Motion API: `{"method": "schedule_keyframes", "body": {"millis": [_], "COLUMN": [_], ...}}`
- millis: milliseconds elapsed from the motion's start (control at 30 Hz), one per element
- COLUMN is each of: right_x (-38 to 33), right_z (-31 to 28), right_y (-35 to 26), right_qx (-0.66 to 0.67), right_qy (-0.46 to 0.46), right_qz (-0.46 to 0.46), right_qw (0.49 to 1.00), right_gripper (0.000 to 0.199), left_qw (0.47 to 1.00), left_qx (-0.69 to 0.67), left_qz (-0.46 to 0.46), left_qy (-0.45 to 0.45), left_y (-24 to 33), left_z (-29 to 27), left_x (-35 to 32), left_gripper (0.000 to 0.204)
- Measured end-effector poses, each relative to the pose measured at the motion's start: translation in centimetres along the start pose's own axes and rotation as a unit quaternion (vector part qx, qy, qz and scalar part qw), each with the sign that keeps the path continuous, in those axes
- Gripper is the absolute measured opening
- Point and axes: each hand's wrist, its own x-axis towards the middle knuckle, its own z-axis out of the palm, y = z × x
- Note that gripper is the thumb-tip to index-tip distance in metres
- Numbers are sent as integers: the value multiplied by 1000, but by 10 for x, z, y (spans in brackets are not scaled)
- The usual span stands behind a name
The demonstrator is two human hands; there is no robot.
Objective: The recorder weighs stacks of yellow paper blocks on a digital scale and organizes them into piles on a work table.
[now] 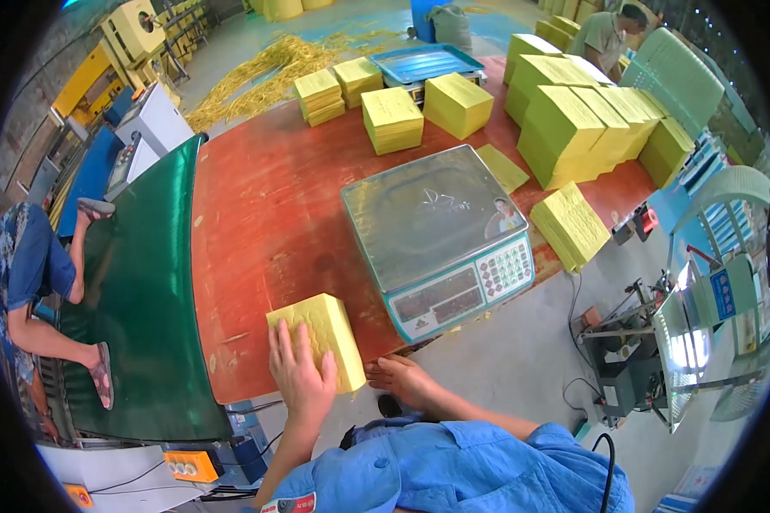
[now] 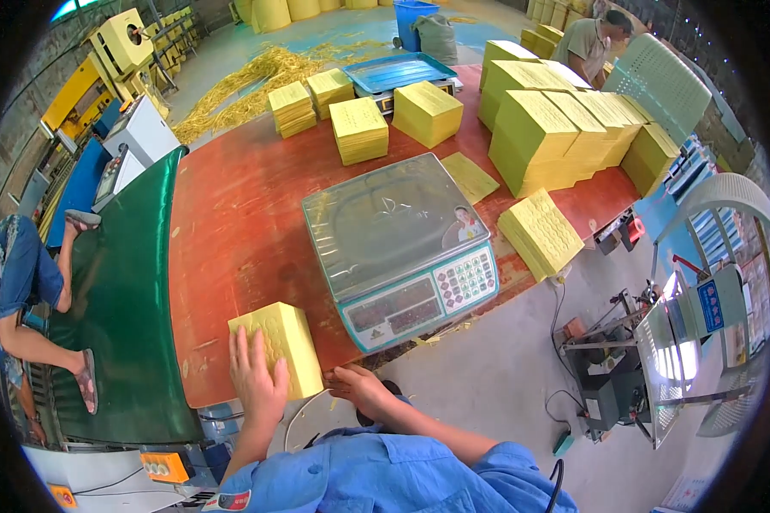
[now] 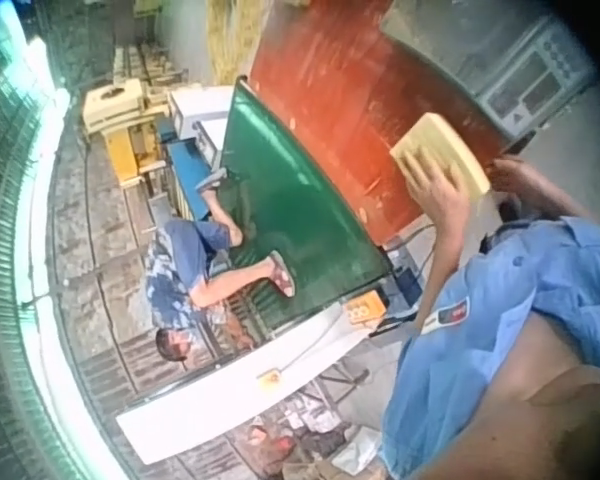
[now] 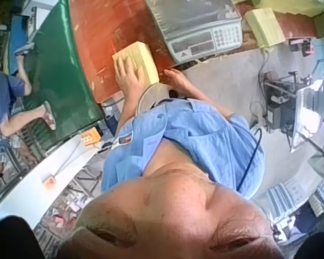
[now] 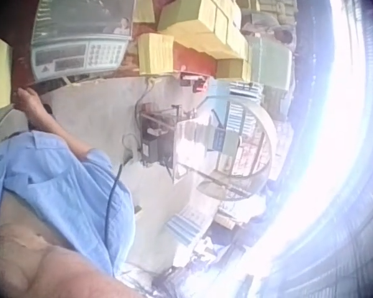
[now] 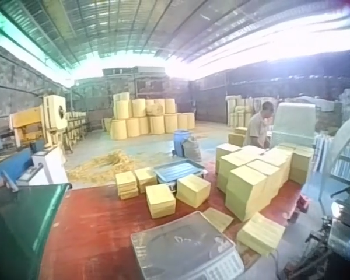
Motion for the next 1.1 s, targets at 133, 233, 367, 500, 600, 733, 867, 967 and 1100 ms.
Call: {"method": "schedule_keyframes", "body": {"millis": [133, 233, 367, 500, 600, 733, 867, 967, 1100], "right_x": [-3, -9, -43, -63, -78, -118, -139, -142, -131], "right_z": [18, 19, 32, 37, 38, 50, 36, 11, -24], "right_y": [0, 9, 6, -13, -35, -81, -124, -175, -258], "right_qx": [104, 53, 41, -21, -112, -204, -189, -276, -395], "right_qy": [-53, -32, -15, -67, -58, -30, -4, 16, 59], "right_qz": [28, 6, -33, -53, -125, -260, -362, -445, -563], "right_qw": [993, 998, 999, 996, 984, 943, 913, 852, 723], "right_gripper": [18, 20, 31, 29, 22, 22, 22, 17, 18], "left_qw": [1000, 998, 984, 940, 917, 810, 730, 791, 869], "left_qx": [-15, -58, -176, -334, -394, -577, -678, -612, -488], "left_qz": [20, 29, 16, -64, -57, -106, -80, -12, 76], "left_qy": [9, 20, 37, 31, 35, 5, -29, -16, 21], "left_y": [-6, -12, -23, -30, -18, 35, 71, 109, 159], "left_z": [2, -1, -11, -18, -25, -47, -42, -28, -1], "left_x": [-7, -17, -48, -64, -56, -35, -6, 30, 92], "left_gripper": [64, 63, 60, 59, 58, 53, 58, 57, 57]}}
